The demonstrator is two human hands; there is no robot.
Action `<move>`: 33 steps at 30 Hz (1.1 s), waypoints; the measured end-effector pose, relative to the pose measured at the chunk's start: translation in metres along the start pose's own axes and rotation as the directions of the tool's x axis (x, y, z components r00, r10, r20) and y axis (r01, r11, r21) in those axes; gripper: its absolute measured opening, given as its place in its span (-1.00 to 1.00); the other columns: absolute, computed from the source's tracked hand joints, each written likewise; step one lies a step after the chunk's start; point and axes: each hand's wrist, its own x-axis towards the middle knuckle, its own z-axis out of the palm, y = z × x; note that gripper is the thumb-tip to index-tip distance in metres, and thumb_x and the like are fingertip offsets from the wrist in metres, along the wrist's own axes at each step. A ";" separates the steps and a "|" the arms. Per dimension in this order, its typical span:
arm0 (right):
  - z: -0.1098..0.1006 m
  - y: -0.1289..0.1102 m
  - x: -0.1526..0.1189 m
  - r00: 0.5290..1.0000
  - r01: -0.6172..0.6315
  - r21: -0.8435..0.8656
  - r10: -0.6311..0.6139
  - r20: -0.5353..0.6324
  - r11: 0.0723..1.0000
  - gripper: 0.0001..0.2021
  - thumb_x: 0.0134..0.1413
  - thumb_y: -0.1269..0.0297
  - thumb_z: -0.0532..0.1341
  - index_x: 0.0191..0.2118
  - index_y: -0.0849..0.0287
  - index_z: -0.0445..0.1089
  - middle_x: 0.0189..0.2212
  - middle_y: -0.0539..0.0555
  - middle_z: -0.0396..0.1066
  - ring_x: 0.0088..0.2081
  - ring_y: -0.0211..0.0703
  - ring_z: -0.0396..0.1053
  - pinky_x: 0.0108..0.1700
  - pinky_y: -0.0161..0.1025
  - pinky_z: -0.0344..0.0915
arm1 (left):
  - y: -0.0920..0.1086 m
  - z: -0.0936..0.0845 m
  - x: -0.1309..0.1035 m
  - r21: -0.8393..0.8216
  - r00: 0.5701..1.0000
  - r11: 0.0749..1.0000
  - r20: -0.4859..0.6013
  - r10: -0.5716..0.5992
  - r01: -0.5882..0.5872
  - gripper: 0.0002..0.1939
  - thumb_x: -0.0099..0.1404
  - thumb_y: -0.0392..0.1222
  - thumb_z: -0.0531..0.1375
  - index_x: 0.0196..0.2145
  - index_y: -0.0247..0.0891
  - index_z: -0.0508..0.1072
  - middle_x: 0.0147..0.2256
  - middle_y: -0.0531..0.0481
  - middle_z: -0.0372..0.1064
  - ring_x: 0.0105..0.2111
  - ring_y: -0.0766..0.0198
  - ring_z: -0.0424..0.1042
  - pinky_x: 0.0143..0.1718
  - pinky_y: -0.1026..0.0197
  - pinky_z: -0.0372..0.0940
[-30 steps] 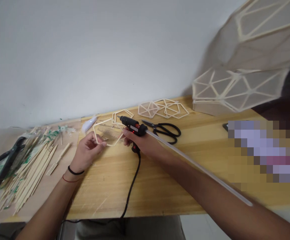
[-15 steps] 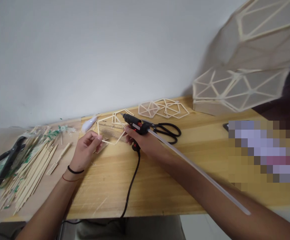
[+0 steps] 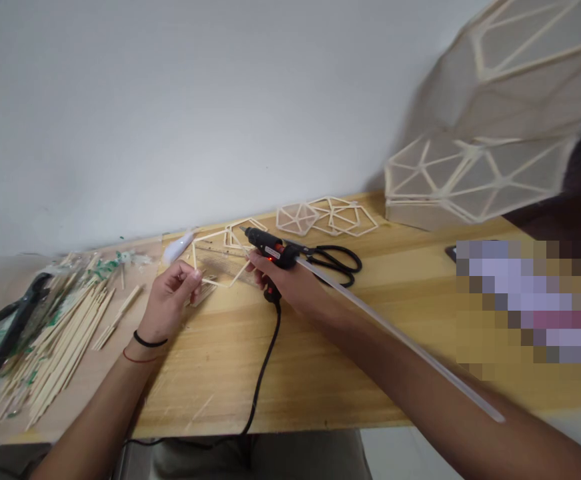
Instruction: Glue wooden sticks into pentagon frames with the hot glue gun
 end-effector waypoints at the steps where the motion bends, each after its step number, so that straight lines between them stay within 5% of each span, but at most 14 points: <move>1: 0.000 0.000 0.000 1.000 0.004 0.002 -0.004 0.002 1.000 -0.52 0.01 -0.23 0.47 -0.39 0.16 0.59 -0.51 0.04 0.44 -0.44 -0.19 0.34 -0.38 -0.22 0.25 | 0.000 0.000 0.000 0.001 1.000 1.000 0.002 0.001 -0.001 -0.43 0.26 0.32 0.41 -0.44 -0.24 0.38 -0.62 0.14 0.28 -0.60 0.43 0.20 -0.53 0.33 0.15; 33: 0.000 -0.001 -0.003 1.000 0.004 -0.032 -0.004 0.015 0.999 -0.51 0.05 -0.23 0.44 -0.38 0.16 0.52 -0.52 0.01 0.45 -0.48 -0.23 0.33 -0.43 -0.25 0.20 | -0.004 -0.001 0.001 0.022 0.997 0.998 -0.052 0.059 -0.058 -0.43 0.28 0.33 0.39 -0.45 -0.22 0.34 -0.63 0.15 0.26 -0.62 0.41 0.19 -0.55 0.32 0.14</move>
